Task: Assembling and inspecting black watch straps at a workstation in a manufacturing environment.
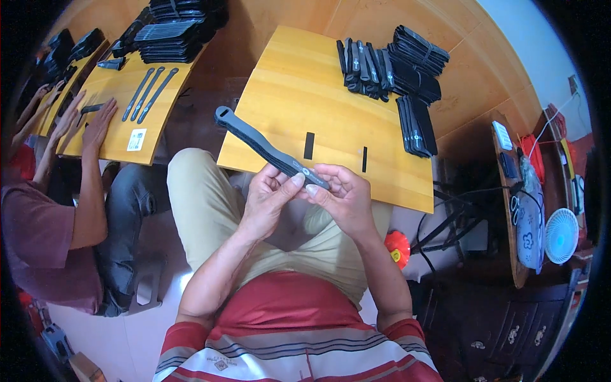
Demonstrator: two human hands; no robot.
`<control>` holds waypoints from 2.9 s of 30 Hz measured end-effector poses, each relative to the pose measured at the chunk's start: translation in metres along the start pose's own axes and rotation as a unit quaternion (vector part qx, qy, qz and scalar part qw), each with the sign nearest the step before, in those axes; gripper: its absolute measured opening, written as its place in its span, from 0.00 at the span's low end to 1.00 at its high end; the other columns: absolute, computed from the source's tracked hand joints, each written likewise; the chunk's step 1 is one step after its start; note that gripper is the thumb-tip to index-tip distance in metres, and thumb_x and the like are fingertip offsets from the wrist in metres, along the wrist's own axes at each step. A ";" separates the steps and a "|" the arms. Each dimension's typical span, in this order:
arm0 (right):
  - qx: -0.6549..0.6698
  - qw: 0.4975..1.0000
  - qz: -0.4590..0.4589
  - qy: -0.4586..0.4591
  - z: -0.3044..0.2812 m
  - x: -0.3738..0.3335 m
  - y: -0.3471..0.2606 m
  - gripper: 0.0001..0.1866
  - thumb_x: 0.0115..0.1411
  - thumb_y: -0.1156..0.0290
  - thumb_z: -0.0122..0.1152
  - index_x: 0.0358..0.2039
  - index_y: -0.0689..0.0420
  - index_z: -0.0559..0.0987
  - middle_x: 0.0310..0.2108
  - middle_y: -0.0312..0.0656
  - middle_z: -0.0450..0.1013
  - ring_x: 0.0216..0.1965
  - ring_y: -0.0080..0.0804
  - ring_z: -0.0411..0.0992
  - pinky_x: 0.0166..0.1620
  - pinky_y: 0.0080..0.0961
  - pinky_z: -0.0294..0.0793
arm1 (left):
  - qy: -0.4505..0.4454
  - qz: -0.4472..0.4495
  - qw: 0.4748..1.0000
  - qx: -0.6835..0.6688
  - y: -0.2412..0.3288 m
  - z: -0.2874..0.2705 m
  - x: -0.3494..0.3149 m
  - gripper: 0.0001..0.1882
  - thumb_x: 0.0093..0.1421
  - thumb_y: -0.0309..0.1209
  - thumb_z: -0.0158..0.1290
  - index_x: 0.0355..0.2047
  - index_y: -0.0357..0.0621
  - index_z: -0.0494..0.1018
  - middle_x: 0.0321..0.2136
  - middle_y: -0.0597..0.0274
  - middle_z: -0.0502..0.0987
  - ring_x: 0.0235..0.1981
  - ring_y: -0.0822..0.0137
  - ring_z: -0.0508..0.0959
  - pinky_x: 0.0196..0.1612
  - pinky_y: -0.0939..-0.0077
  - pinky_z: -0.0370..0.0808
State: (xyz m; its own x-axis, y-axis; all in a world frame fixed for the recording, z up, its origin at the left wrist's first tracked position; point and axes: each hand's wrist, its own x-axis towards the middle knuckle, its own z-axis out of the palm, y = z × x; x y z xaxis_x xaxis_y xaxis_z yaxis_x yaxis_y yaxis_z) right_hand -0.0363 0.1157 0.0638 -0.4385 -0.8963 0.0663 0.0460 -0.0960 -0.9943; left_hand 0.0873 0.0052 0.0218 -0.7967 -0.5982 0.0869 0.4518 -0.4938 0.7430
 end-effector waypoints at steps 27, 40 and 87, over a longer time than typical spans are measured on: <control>-0.129 0.991 -0.019 0.016 0.019 -0.050 0.021 0.10 0.65 0.72 0.60 0.39 0.67 0.78 0.26 0.40 0.78 0.30 0.23 0.78 0.35 0.21 0.78 | 0.055 -0.017 0.998 -0.019 -0.004 0.001 -0.061 0.16 0.61 0.23 0.58 0.48 0.38 0.69 0.40 0.56 0.79 0.30 0.74 0.79 0.33 0.83 0.78; 0.106 0.994 0.023 0.011 0.002 -0.047 0.043 0.12 0.65 0.74 0.59 0.46 0.68 0.76 0.38 0.45 0.78 0.34 0.27 0.78 0.39 0.24 0.82 | 0.049 -0.025 0.995 0.089 -0.007 0.014 -0.050 0.18 0.61 0.23 0.58 0.51 0.36 0.69 0.46 0.55 0.77 0.36 0.72 0.79 0.39 0.78 0.80; -0.080 0.980 -0.174 0.045 -0.007 -0.032 0.055 0.12 0.54 0.80 0.69 0.39 0.66 0.80 0.37 0.48 0.76 0.35 0.32 0.78 0.35 0.24 0.79 | 0.054 -0.066 0.996 0.020 -0.017 0.005 -0.035 0.17 0.59 0.23 0.60 0.48 0.35 0.71 0.38 0.58 0.80 0.33 0.71 0.79 0.41 0.78 0.77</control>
State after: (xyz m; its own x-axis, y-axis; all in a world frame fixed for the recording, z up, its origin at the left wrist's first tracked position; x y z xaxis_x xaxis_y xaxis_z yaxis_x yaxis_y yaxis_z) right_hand -0.0265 0.1419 0.0067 -0.4796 -0.7789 0.4040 -0.2583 -0.3147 -0.9134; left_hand 0.1056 0.0381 0.0099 -0.7993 -0.5949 -0.0846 0.3272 -0.5490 0.7691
